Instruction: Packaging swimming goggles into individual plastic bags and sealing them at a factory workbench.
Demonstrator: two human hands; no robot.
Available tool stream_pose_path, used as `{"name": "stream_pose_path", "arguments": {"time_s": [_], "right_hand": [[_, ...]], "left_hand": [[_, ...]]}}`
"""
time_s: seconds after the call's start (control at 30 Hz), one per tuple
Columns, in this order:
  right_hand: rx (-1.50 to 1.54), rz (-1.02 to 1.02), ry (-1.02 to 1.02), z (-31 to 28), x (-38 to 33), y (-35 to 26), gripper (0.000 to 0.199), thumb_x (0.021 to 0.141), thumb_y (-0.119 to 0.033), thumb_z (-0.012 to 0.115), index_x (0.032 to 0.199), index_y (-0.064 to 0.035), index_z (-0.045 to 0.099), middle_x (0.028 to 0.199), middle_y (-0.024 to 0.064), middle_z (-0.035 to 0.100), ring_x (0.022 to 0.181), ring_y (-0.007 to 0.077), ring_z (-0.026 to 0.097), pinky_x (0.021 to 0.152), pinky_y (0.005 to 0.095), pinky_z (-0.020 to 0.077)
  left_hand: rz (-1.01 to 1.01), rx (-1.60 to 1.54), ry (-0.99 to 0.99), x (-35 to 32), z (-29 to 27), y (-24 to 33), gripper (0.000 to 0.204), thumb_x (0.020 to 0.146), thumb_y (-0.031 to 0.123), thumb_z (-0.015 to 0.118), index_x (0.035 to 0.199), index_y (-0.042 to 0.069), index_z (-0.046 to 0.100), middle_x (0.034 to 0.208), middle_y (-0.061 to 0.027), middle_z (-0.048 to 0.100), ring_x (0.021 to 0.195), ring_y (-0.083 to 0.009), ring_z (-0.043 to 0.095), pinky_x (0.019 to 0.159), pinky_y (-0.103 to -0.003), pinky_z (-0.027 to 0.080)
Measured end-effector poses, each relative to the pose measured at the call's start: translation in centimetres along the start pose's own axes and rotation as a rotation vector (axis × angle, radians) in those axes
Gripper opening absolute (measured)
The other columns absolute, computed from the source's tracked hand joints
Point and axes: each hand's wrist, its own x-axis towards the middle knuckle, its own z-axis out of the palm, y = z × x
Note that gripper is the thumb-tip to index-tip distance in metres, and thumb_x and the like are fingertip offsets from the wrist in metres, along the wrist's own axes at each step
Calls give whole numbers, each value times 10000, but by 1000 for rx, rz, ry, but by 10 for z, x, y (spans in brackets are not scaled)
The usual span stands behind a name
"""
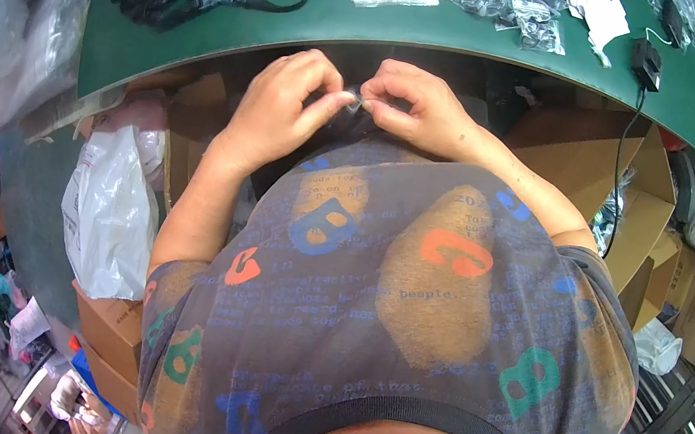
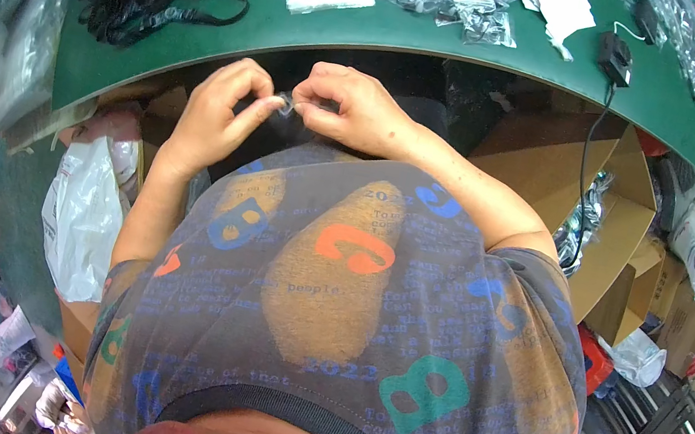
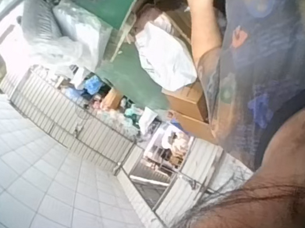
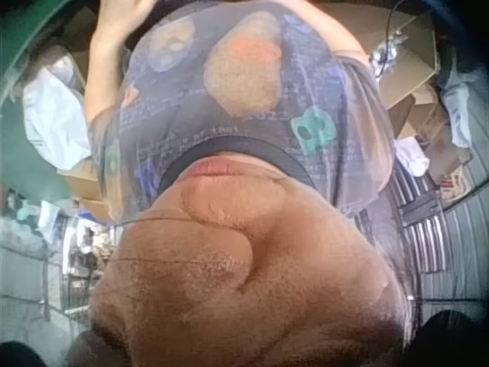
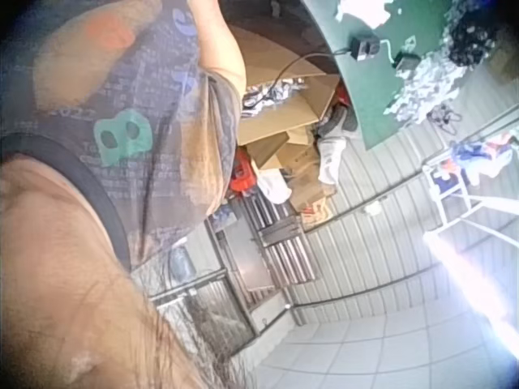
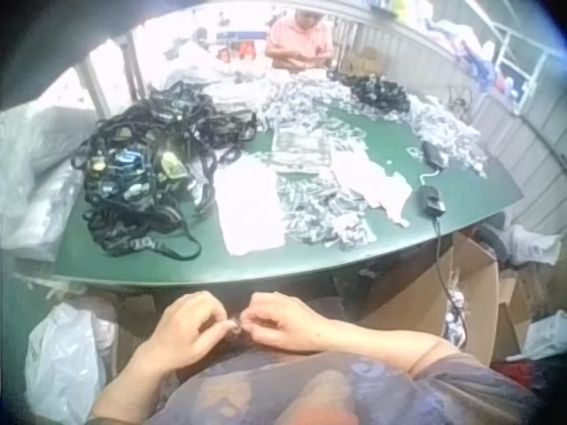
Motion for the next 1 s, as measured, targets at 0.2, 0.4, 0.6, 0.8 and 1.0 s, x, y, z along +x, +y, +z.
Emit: {"name": "stream_pose_path", "arguments": {"time_s": [0.2, 0.4, 0.6, 0.8, 1.0], "right_hand": [[92, -12, 43, 2, 3, -3, 131, 904, -143, 691, 983, -39, 685, 869, 70, 608, 844, 222, 623, 742, 347, 503], [298, 34, 32, -1, 5, -2, 121, 956, -143, 673, 974, -24, 677, 877, 18, 608, 772, 133, 623, 693, 306, 512], [751, 251, 6, -4, 9, 0, 122, 996, -178, 672, 1003, -57, 686, 864, -21, 648, 691, 70, 614, 604, 248, 512], [415, 141, 81, -14, 16, -7, 140, 969, -178, 674, 983, -40, 694, 886, -11, 631, 842, 95, 604, 753, 291, 502], [-27, -27, 116, -20, 19, -5, 179, 933, -218, 704, 1003, -53, 716, 870, 26, 615, 823, 130, 608, 728, 308, 502]], "left_hand": [[-160, -429, 32, 0, -9, -9, 195, 969, 148, 684, 880, 7, 583, 918, -60, 602, 867, -183, 592, 842, -359, 496], [-80, -1156, 387, 2, -20, -44, 241, 1024, 254, 611, 1071, 17, 623, 1166, -115, 638, 1162, -255, 604, 1123, -444, 422], [-29, -626, -31, 1, 10, -26, 754, 737, 247, 879, 1395, 50, 568, 1463, -102, 563, 1385, -237, 495, 1155, -399, 378], [-215, -996, 45, 1, 36, -32, 332, 940, 94, 740, 1255, 23, 664, 1131, -55, 714, 1006, -149, 682, 879, -303, 569], [-471, -1378, 145, -5, 53, -19, 312, 955, 96, 723, 1251, 19, 661, 1104, -63, 707, 979, -132, 675, 855, -298, 581]]}}
